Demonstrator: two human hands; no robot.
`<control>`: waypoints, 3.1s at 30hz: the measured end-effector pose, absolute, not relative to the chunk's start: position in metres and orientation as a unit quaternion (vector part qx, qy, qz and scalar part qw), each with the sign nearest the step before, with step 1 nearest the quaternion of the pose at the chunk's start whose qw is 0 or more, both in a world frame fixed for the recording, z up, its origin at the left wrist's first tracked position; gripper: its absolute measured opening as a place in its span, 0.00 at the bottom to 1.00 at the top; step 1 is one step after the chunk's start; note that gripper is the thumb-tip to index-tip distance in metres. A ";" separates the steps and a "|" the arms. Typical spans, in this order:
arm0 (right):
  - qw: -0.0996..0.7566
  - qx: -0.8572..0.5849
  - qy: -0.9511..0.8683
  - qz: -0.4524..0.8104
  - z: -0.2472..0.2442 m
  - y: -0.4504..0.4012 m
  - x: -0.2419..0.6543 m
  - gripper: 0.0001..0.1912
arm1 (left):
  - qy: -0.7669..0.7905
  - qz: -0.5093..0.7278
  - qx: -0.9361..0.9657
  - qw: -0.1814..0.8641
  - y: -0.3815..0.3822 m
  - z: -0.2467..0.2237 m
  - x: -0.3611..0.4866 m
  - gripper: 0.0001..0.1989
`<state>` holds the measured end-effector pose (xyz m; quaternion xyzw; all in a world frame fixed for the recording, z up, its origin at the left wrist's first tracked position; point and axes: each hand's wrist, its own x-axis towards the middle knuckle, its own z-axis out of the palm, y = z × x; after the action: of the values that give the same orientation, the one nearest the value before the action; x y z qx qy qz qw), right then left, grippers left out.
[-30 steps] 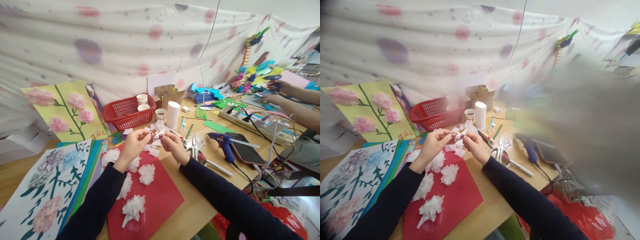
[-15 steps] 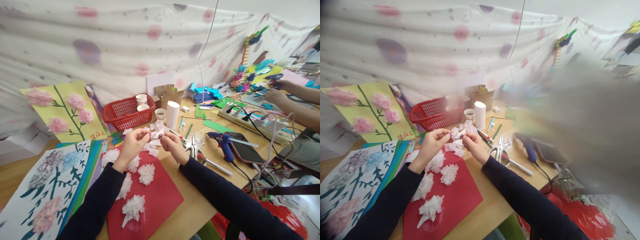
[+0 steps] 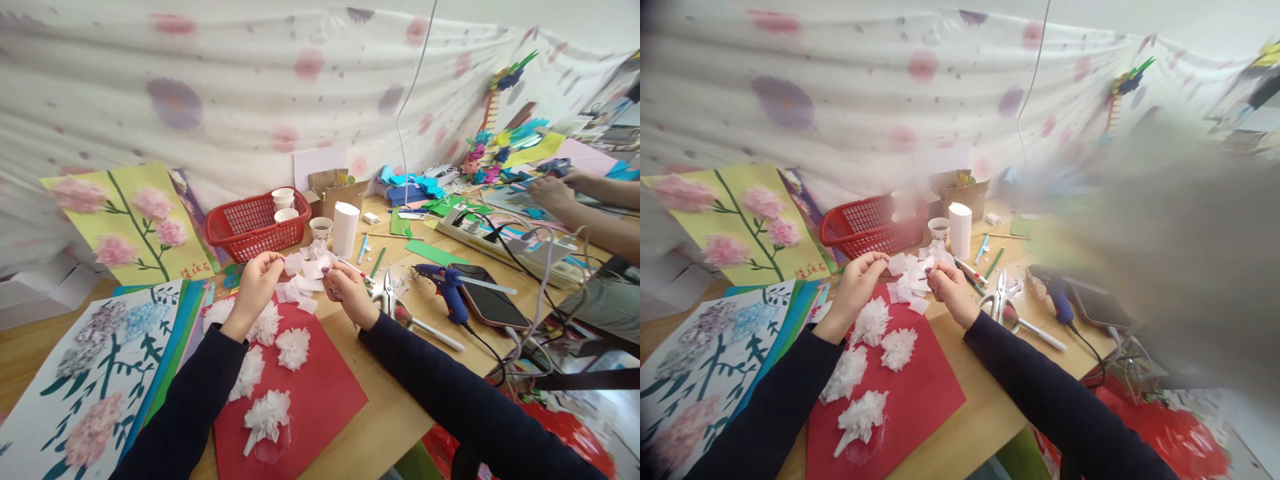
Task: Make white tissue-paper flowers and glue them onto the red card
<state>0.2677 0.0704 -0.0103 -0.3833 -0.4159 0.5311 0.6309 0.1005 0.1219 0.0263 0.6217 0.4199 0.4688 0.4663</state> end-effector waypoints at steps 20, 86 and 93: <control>0.612 -0.394 -0.470 0.500 -0.012 0.069 0.267 0.16 | 0.390 0.429 0.682 0.445 0.098 0.027 0.113 0.10; 0.511 -0.428 -0.654 0.357 -0.018 0.066 0.273 0.22 | 0.314 0.370 0.690 0.537 0.120 0.007 0.104 0.14; 0.517 -0.423 -0.665 0.335 -0.013 0.063 0.273 0.23 | 0.300 0.361 0.694 0.546 0.117 0.011 0.103 0.15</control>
<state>0.2726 0.0630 -0.0127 -0.4228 -0.6648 0.3345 0.5172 0.1030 0.1174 0.0114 0.6943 0.3001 0.3607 0.5457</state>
